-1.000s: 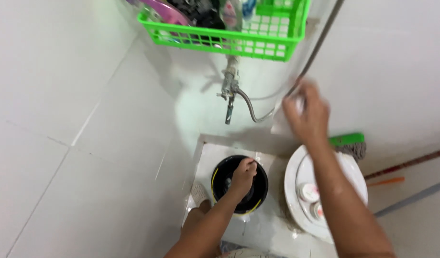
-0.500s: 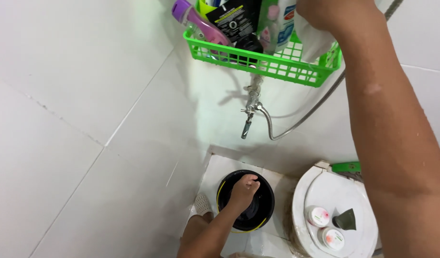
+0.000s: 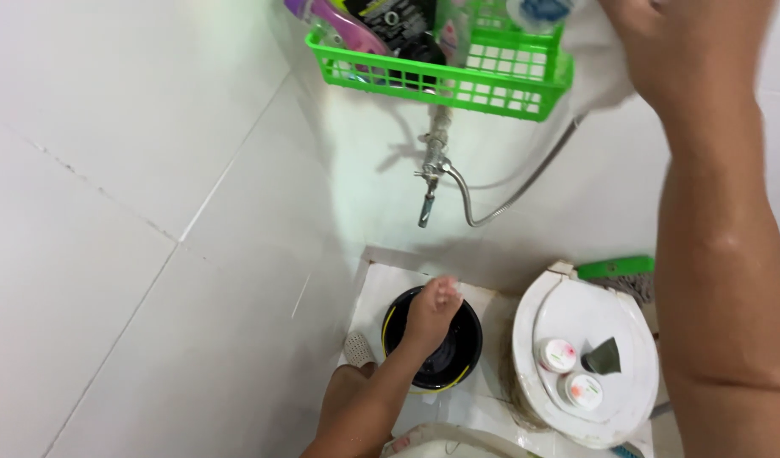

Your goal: The person wipes down various containers and tubes with a cloth, placing them on a toilet lid, before rinsing the tubes under a faucet and returning the items to a rack.

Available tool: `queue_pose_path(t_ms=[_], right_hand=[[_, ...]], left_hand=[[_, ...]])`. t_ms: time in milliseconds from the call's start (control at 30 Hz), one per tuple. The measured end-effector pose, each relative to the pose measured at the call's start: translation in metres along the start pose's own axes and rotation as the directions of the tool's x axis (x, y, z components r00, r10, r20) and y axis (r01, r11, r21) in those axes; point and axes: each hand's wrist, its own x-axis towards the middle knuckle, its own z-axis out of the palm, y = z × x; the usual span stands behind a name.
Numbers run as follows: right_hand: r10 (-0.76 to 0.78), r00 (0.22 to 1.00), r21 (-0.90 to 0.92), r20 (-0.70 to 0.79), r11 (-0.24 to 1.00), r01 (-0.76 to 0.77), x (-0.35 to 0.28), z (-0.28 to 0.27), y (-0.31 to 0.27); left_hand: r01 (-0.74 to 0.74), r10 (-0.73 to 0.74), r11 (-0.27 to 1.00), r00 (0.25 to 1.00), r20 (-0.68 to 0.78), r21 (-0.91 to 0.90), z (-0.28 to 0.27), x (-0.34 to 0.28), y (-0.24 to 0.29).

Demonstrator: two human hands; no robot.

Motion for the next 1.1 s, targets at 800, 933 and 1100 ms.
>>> queue_pose_path(t_ms=[800,933,1100], right_hand=[[0.870,0.478,0.592,0.120,0.324,-0.738,-0.314,-0.074,-0.038],[0.496,0.869,0.384,0.001,0.802,-0.458,-0.326,-0.047,-0.094],[0.897,0.351,0.578,0.268,0.142,-0.804,-0.343,-0.047,-0.084]], left_hand=[[-0.335,0.293,0.942,0.828,0.478,0.001,0.092,-0.070,0.094],[-0.542,0.408,0.807,0.800,0.440,0.236,0.112,-0.086,0.095],[-0.555,0.429,0.808,0.784,0.449,0.197,0.117,-0.102,0.096]])
